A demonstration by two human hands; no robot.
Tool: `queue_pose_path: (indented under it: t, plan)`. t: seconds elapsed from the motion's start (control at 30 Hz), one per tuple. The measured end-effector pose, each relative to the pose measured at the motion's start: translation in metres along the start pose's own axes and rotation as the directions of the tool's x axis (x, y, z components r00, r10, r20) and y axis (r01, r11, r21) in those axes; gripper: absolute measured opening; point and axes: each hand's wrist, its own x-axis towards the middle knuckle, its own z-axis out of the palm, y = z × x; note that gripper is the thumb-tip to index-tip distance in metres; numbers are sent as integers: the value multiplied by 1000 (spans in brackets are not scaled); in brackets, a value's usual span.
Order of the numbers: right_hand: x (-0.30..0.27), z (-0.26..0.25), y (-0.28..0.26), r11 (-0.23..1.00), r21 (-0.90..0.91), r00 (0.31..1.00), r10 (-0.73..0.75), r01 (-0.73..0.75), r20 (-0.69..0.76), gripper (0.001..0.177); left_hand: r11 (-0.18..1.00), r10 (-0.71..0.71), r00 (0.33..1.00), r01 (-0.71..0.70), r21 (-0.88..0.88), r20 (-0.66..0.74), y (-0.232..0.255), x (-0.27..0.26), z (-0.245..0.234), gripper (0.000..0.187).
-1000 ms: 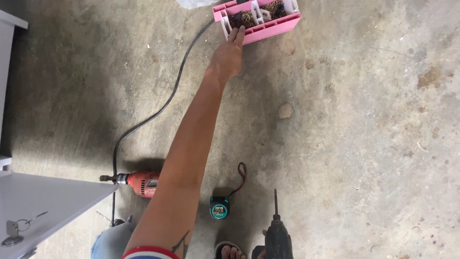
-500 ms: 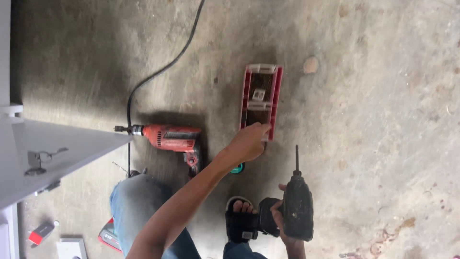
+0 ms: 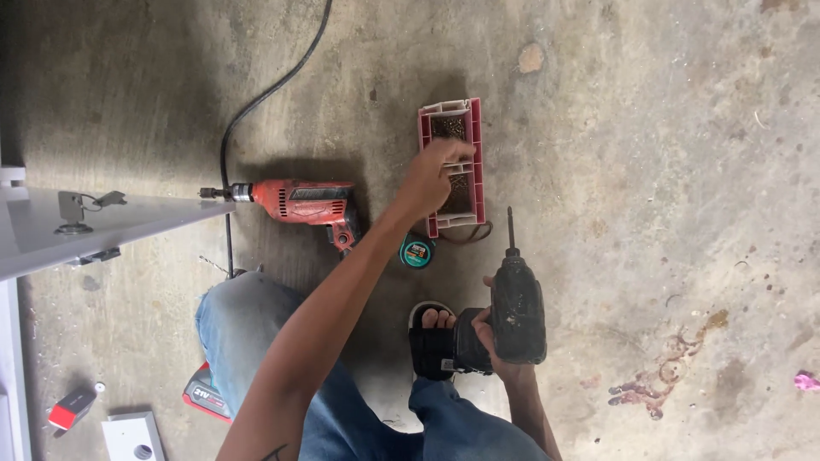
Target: Measuring, drilling holes, and installing hinges on cabinet doors.
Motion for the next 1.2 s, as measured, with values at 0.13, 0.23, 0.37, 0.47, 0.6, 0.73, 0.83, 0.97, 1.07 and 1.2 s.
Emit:
queue_pose_path:
  t: [0.13,0.23,0.37,0.47,0.6,0.73,0.83,0.97,1.07,1.2]
  plan:
    - [-1,0,4,998,63,1000,-1,0,12,69,975,212,976,-208,77,-46,-1,34,-4,56]
    - [0,-5,19,995,-102,1000,15,-17,-19,70,889,354,935,-332,314,-14,24,33,-8,43]
    - [14,-3,-6,997,74,999,12,-9,-40,91,454,69,887,-435,777,456,-20,6,37,8]
    - [14,-10,-10,1000,10,999,19,-19,-26,95,287,100,899,-437,852,427,-60,-7,64,16]
    - [-3,-82,105,869,-429,954,294,-246,48,59,449,178,915,-404,797,363,-79,5,83,18]
    - [47,-75,90,981,-90,983,177,-172,48,79,190,40,939,-342,920,341,-39,-7,67,6]
    - [63,-69,78,864,-498,931,120,73,344,82,124,-99,913,-383,915,396,-40,-7,66,9]
    - [44,-43,47,963,-269,976,33,27,216,92,350,252,960,-205,914,119,-55,-10,68,9]
    - [35,-7,-23,982,-182,962,8,43,273,101,503,310,951,-159,850,-5,-36,-18,58,15]
    - [33,43,-118,988,-41,892,-118,151,436,99,781,129,987,-43,624,-94,-31,-18,49,22]
